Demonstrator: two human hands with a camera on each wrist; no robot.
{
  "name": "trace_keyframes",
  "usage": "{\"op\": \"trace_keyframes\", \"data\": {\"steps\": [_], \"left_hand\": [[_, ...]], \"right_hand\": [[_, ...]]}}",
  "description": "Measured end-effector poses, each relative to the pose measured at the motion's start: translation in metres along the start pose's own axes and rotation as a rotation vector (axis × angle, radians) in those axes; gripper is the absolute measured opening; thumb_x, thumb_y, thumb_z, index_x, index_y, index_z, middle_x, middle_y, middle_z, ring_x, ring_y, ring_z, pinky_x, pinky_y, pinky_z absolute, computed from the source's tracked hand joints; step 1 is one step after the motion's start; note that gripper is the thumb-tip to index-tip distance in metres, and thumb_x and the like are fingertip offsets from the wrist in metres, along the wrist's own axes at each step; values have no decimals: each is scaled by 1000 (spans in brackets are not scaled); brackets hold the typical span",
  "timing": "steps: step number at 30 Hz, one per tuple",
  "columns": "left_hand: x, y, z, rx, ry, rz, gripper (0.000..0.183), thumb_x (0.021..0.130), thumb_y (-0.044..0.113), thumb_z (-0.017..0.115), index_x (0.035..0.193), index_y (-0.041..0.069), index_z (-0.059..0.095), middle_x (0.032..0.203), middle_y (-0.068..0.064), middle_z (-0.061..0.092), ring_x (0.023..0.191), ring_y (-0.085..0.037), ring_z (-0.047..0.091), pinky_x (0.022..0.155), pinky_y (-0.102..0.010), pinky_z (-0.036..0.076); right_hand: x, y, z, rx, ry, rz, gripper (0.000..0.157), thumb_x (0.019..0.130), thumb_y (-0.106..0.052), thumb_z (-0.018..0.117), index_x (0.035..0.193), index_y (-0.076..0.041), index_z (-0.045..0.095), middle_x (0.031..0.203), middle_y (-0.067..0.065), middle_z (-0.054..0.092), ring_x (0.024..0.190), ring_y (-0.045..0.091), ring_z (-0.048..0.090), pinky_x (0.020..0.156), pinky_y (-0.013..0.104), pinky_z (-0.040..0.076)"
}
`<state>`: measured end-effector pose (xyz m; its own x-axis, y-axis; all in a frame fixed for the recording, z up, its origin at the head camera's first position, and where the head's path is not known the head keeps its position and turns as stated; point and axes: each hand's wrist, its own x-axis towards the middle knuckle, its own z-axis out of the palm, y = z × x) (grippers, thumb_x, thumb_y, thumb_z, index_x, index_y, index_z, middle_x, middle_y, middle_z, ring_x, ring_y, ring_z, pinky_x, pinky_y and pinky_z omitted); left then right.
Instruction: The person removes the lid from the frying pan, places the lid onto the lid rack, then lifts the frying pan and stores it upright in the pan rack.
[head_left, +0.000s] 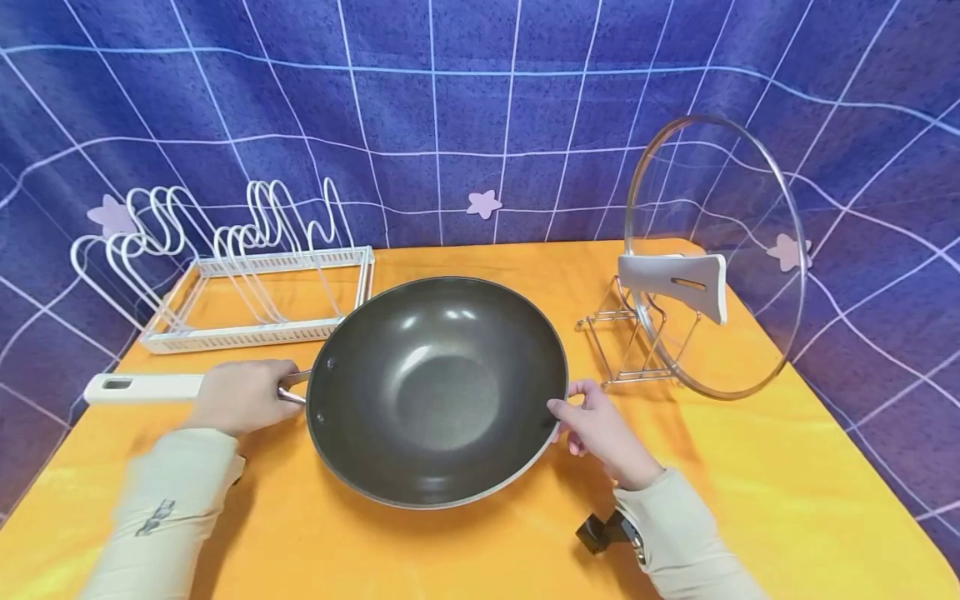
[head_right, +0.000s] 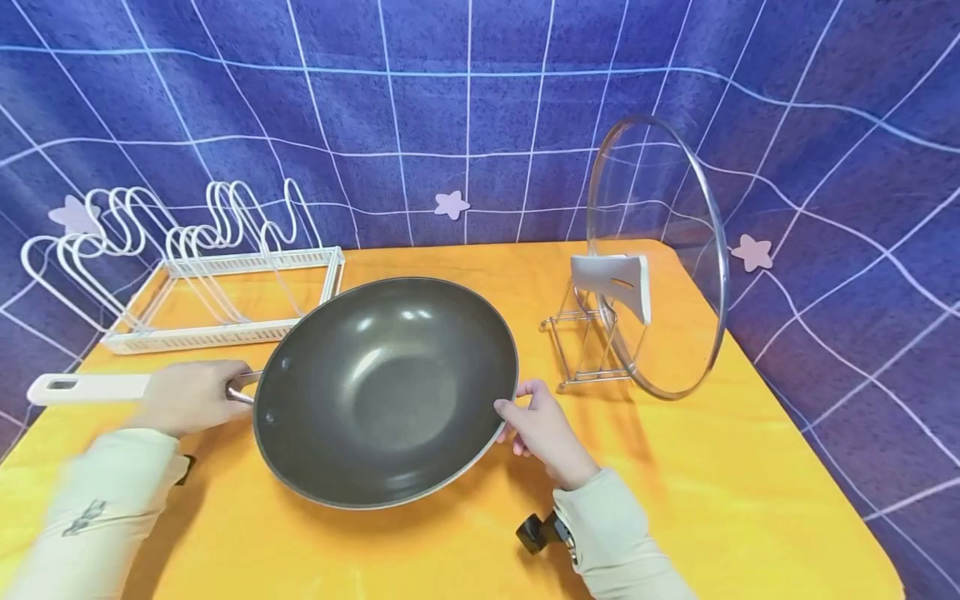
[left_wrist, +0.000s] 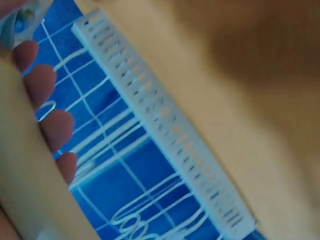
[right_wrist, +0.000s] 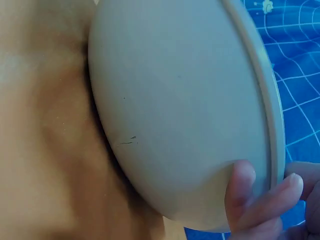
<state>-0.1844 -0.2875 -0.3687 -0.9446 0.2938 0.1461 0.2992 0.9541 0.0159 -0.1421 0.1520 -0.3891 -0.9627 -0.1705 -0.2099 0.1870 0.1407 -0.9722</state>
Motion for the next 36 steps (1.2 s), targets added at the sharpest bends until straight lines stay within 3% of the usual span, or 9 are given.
{"op": "trace_keyframes", "data": {"steps": [3, 6, 12, 14, 18, 22, 29, 32, 36], "left_hand": [[-6, -5, -12, -15, -31, -31, 24, 67, 37, 73, 74, 21, 57, 55, 10, 44, 50, -13, 41, 43, -34, 33], [-12, -5, -14, -12, -30, -101, 30, 66, 43, 73, 70, 22, 53, 52, 8, 42, 48, -15, 40, 42, -33, 32], [-16, 5, -3, 23, 162, -189, 32, 60, 44, 71, 58, 20, 50, 45, 7, 37, 41, -20, 36, 39, -36, 29], [-16, 7, -1, 26, 208, -209, 33, 60, 44, 70, 57, 18, 50, 45, 7, 38, 40, -22, 36, 39, -37, 30], [-14, 10, 1, 24, 229, -242, 34, 61, 45, 69, 58, 16, 52, 45, 6, 39, 40, -23, 38, 40, -39, 30], [-10, 12, 4, 36, 250, -245, 37, 62, 47, 69, 58, 16, 50, 44, 5, 38, 40, -23, 37, 41, -39, 30], [-2, 16, 9, 53, 353, -244, 33, 61, 42, 63, 53, 15, 45, 41, 4, 31, 36, -24, 32, 38, -38, 27], [1, 18, 7, 50, 345, -261, 29, 61, 38, 61, 54, 14, 46, 41, 3, 32, 37, -25, 33, 39, -38, 27], [6, 21, 3, 27, 267, -310, 29, 67, 39, 60, 59, 13, 51, 43, 1, 36, 39, -25, 37, 41, -39, 29]], "right_hand": [[1, -1, -1, 29, -43, 4, 29, 92, -8, 54, 109, -2, 32, 56, 0, 60, 37, 5, 41, 40, 16, 35], [1, -2, -2, 69, -107, 3, 29, 92, -6, 55, 107, -2, 30, 55, 1, 59, 36, 4, 42, 39, 15, 33], [2, -9, -7, 78, -153, -10, 31, 88, 4, 51, 107, 0, 26, 55, 2, 57, 38, 3, 43, 38, 14, 33], [5, -12, -8, 75, -138, -11, 31, 88, 5, 49, 107, 0, 26, 54, 2, 56, 38, 3, 43, 39, 14, 34], [13, -16, -9, 64, -108, -11, 30, 89, 6, 48, 109, 1, 26, 53, 2, 57, 37, 4, 44, 39, 14, 35], [22, -18, -11, 49, -69, 2, 29, 90, 7, 48, 111, 3, 27, 52, 3, 56, 37, 4, 44, 39, 14, 36], [40, -23, -11, -1, 40, 17, 35, 89, 6, 50, 118, 6, 29, 52, 3, 53, 37, 5, 44, 39, 16, 40], [46, -25, -10, -15, 77, 12, 38, 88, 6, 51, 120, 7, 31, 52, 3, 52, 37, 6, 44, 39, 17, 40], [49, -27, -7, -7, 111, 6, 40, 85, 9, 51, 120, 8, 32, 52, 3, 51, 38, 6, 43, 39, 17, 40]]}}
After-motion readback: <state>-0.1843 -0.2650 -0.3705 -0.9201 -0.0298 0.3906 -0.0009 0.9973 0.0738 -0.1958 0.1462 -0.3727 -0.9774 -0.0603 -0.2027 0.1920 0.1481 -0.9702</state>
